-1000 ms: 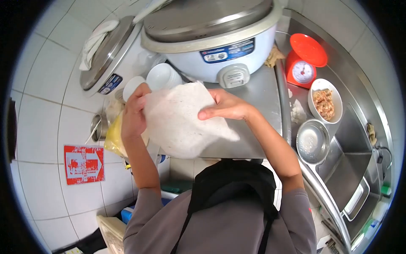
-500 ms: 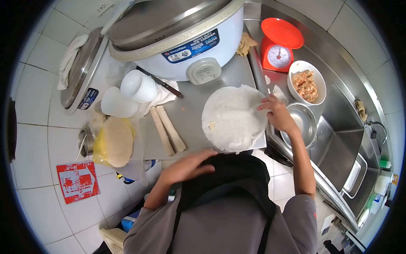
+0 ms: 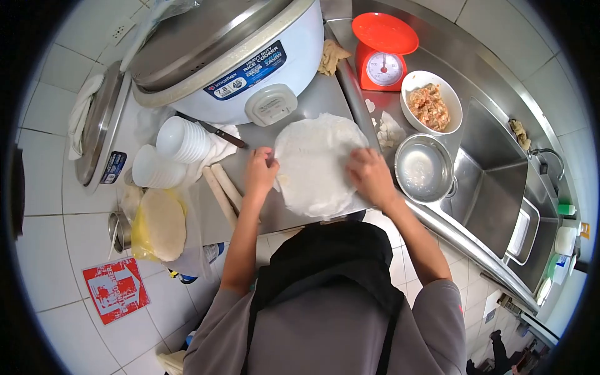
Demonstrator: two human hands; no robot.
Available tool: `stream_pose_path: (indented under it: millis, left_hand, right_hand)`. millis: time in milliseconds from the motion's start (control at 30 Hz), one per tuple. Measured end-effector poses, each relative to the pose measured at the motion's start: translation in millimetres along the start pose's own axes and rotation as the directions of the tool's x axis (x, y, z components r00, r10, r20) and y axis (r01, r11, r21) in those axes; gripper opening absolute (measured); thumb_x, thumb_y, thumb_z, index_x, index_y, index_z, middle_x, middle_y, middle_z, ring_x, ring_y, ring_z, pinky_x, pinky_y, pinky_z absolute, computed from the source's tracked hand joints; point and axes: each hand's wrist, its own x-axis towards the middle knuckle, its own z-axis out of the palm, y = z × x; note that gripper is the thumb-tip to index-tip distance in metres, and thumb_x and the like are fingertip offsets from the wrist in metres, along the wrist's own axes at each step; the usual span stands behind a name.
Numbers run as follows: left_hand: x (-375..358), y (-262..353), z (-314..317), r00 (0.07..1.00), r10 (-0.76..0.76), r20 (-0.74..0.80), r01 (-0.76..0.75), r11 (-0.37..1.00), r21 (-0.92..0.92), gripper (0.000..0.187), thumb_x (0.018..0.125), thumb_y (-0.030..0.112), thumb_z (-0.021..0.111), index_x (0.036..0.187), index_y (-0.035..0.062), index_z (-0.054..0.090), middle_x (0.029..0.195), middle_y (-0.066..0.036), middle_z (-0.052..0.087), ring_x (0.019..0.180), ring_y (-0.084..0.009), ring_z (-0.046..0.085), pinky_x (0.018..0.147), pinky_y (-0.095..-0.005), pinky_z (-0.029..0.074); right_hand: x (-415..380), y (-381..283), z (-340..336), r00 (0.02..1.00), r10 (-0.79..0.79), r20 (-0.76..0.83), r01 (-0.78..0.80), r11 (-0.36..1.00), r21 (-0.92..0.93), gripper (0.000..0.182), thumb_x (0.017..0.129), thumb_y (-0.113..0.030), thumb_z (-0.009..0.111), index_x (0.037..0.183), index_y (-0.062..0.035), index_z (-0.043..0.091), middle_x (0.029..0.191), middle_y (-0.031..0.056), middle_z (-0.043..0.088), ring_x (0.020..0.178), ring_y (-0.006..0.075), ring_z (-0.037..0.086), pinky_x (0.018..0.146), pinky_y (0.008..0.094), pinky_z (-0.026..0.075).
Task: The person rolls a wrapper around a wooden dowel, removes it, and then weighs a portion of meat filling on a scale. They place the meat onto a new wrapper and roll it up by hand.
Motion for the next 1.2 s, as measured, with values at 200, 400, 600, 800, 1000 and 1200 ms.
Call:
stream_pose_path:
  millis: [200,400,600,800,1000,1200]
  left_hand:
    - [0,-5,-21,0.988,0.141,-0.066,-0.128,0.978,0.167,0.04,0.076,0.031,0.074,0.1,0.0018,0.062,0.092,-0.012,0.06,0.083,-0.028,0.061,0.073,-0.0384,0.049]
    - [-31,9,-20,0.974,0.031,0.226,-0.008,0.995,-0.1,0.037,0.08,0.032,0.071,0.096,0.0014,0.059,0.086,-0.013,0.061,0.078,-0.0261,0.059,0.07,-0.0378,0.047]
    - [-26,12,-43,0.954,-0.132,0.27,0.259,0.815,-0.518,0.026,0.084,0.012,0.068,0.099,0.0001,0.051,0.077,-0.009,0.06,0.071,-0.0161,0.06,0.059,-0.0291,0.047]
    - [-45,10,-33,0.996,-0.062,0.057,0.072,0.979,-0.193,0.034,0.08,0.008,0.067,0.111,0.0068,0.054,0.099,-0.015,0.056,0.085,-0.0292,0.06,0.075,-0.0384,0.047]
    - [-61,18,-27,0.984,0.149,0.093,-0.147,0.989,-0.036,0.032,0.078,0.011,0.067,0.109,0.0071,0.061,0.106,-0.015,0.054,0.103,-0.033,0.052,0.088,-0.0405,0.043]
    - [-53,21,-30,0.982,0.15,0.119,-0.147,0.989,-0.032,0.029,0.079,0.012,0.067,0.107,0.006,0.062,0.108,-0.015,0.054,0.103,-0.0338,0.052,0.088,-0.0403,0.042]
  right_hand:
    - [-19,-16,-17,0.999,0.007,0.053,-0.007,1.0,0.01,0.023,0.071,-0.006,0.068,0.094,-0.0075,0.069,0.111,0.008,0.056,0.104,0.0279,0.052,0.087,0.0393,0.042]
    - [-32,-12,-19,0.952,-0.198,0.231,0.168,0.975,0.146,0.021,0.073,-0.016,0.072,0.092,-0.0075,0.068,0.109,0.0063,0.056,0.104,0.0265,0.052,0.086,0.0382,0.041]
    - [-41,-7,-13,0.941,-0.246,0.232,0.221,0.967,0.128,0.018,0.075,-0.015,0.071,0.091,-0.0081,0.065,0.102,0.0054,0.056,0.098,0.025,0.052,0.083,0.0356,0.042]
    - [-42,-22,-28,0.947,-0.261,0.187,0.225,0.956,0.19,0.02,0.078,-0.014,0.067,0.097,-0.0075,0.065,0.096,0.0061,0.061,0.094,0.0243,0.056,0.082,0.0354,0.043]
    - [3,71,-80,0.96,0.261,-0.101,-0.255,0.964,0.069,0.027,0.077,-0.01,0.067,0.104,-0.0036,0.065,0.113,0.0153,0.062,0.104,0.0335,0.058,0.089,0.04,0.048]
    - [38,206,-110,0.814,0.505,-0.287,-0.578,0.757,-0.306,0.034,0.081,-0.019,0.068,0.11,-0.0012,0.064,0.116,0.0238,0.059,0.104,0.036,0.06,0.089,0.041,0.049]
